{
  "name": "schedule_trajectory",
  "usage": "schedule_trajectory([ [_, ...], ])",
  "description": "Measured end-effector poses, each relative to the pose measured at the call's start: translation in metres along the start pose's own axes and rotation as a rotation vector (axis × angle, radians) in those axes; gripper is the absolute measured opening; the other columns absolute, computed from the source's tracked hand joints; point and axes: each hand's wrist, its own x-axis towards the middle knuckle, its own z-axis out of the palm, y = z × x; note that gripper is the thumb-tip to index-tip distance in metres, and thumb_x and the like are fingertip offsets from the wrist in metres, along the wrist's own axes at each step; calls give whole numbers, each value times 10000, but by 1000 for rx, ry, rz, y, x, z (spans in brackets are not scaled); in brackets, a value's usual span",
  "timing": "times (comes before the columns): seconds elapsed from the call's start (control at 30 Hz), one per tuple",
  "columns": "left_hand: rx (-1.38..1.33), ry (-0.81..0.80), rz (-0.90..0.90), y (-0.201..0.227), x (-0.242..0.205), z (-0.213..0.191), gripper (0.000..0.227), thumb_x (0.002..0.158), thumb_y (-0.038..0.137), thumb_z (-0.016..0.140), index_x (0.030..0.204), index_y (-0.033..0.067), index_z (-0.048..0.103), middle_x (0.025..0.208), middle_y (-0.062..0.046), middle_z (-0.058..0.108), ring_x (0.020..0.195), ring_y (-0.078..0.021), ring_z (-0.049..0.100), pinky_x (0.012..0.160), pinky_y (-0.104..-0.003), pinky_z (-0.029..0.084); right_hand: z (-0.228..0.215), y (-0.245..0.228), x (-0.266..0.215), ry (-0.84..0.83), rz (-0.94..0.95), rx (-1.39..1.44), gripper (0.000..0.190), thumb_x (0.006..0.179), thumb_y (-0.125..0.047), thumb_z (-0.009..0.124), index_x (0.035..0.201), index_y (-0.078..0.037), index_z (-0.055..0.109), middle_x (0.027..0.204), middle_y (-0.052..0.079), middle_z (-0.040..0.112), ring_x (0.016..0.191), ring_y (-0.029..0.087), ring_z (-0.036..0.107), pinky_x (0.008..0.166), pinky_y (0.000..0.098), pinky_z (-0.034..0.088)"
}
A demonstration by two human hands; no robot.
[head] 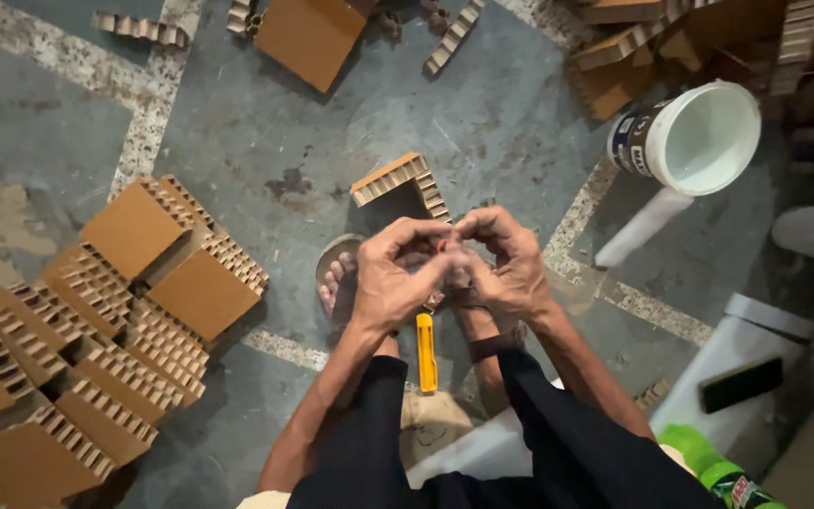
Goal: The person applies glue to the edges of small cardboard pieces using a white tube, then folds and secures them with rubber bands. They repeat this process for multiple pieces, stacking the finished items on the floor.
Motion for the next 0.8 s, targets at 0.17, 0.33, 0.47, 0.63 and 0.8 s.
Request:
schedule_trajectory([
  [0.17, -37, -4, 23, -15, 0, -9, 87, 919, 2, 764, 982, 17, 705, 874, -28, 703, 758, -56, 664, 652, -208, 539, 7, 1, -1, 47, 69, 473, 175, 996, 61, 663, 1081, -32, 542, 1003, 61, 643, 997, 137, 658, 946, 304, 565],
  [0.33, 776, 30, 579, 7, -2, -48, 263, 755, -11, 696, 941, 173, 729, 838, -50, 575, 738, -180, 627, 646, -303, 520, -21, -2, 1, -75, 122, 37, 199, 908, 90, 615, 1056, -22, 688, 946, 71, 640, 856, 174, 614, 753, 351, 509],
  [0.47, 1261, 186, 502, 35, 9, -78, 637, 775, 10, 705, 1337, 301, 638, 1037, -107, 584, 780, -282, 659, 662, -409, 540, -28, -9, 8, -129, -76, -607, 469, 877, 50, 700, 1325, -87, 680, 953, 60, 613, 789, 168, 588, 683, 339, 510],
  [0.63, 1434, -20, 138, 36, 40, -90, 903, 739, 38, 726, 1541, 347, 449, 1284, -204, 541, 914, -380, 685, 753, -466, 567, -21, -11, 51, -208, 62, -676, 940, 724, -115, 899, 1529, -46, 419, 1115, 125, 561, 784, 203, 588, 687, 323, 556],
  [0.8, 1408, -112, 97, -8, 79, -107, 958, 636, 130, 829, 1510, 295, 472, 1294, -231, 547, 1037, -431, 646, 819, -506, 542, -22, 25, 81, -373, 102, -641, 1201, 593, -144, 951, 1563, -48, 251, 1218, 180, 544, 908, 285, 598, 829, 399, 546],
])
